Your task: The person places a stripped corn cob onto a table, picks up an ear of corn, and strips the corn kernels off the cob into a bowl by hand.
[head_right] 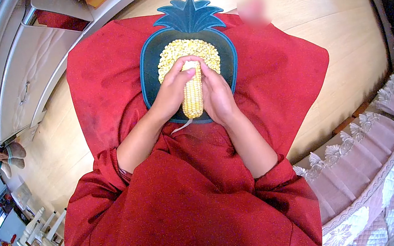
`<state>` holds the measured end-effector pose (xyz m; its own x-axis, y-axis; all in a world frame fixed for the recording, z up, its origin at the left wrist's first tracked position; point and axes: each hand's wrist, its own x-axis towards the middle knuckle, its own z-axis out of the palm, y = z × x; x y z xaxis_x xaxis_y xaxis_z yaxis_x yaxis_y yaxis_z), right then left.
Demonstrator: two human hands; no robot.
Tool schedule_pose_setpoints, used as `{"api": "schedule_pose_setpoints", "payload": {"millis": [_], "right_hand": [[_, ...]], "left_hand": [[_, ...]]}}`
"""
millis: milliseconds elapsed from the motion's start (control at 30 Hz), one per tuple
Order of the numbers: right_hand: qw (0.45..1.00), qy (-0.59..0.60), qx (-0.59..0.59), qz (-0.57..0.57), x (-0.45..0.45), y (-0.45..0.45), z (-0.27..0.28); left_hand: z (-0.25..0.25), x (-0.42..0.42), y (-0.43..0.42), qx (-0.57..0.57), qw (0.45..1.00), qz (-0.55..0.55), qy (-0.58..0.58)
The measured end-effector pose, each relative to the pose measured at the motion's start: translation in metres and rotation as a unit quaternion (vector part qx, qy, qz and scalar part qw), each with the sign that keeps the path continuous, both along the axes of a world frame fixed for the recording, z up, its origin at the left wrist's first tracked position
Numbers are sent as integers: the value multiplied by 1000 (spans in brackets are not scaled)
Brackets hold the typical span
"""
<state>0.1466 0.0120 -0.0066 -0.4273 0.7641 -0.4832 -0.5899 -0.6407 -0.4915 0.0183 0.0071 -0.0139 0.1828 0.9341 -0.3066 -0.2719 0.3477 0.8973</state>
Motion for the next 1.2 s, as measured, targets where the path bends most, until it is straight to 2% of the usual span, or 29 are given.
{"api": "schedule_pose_setpoints", "payload": {"millis": [133,233,333,533,733,1200], "right_hand": [[1000,-9,1,6,-1,1,4],[1000,-6,-8,3,-1,1,4],[1000,-12,-9,1,-1,1,4],[1000,-19,-5,3,2,0,-5],[1000,-27,-4,-7,3,0,-3],[1000,-8,11,-16,2,-1,-4]], "left_hand": [[-1,-3,3,-35,995,9,-97],[4,-3,1,-66,991,3,-117],[7,-3,0,4,999,-13,-42],[9,-6,1,25,997,-32,-62],[14,-5,-1,-9,995,-28,-99],[7,-3,-3,34,999,2,-24]]}}
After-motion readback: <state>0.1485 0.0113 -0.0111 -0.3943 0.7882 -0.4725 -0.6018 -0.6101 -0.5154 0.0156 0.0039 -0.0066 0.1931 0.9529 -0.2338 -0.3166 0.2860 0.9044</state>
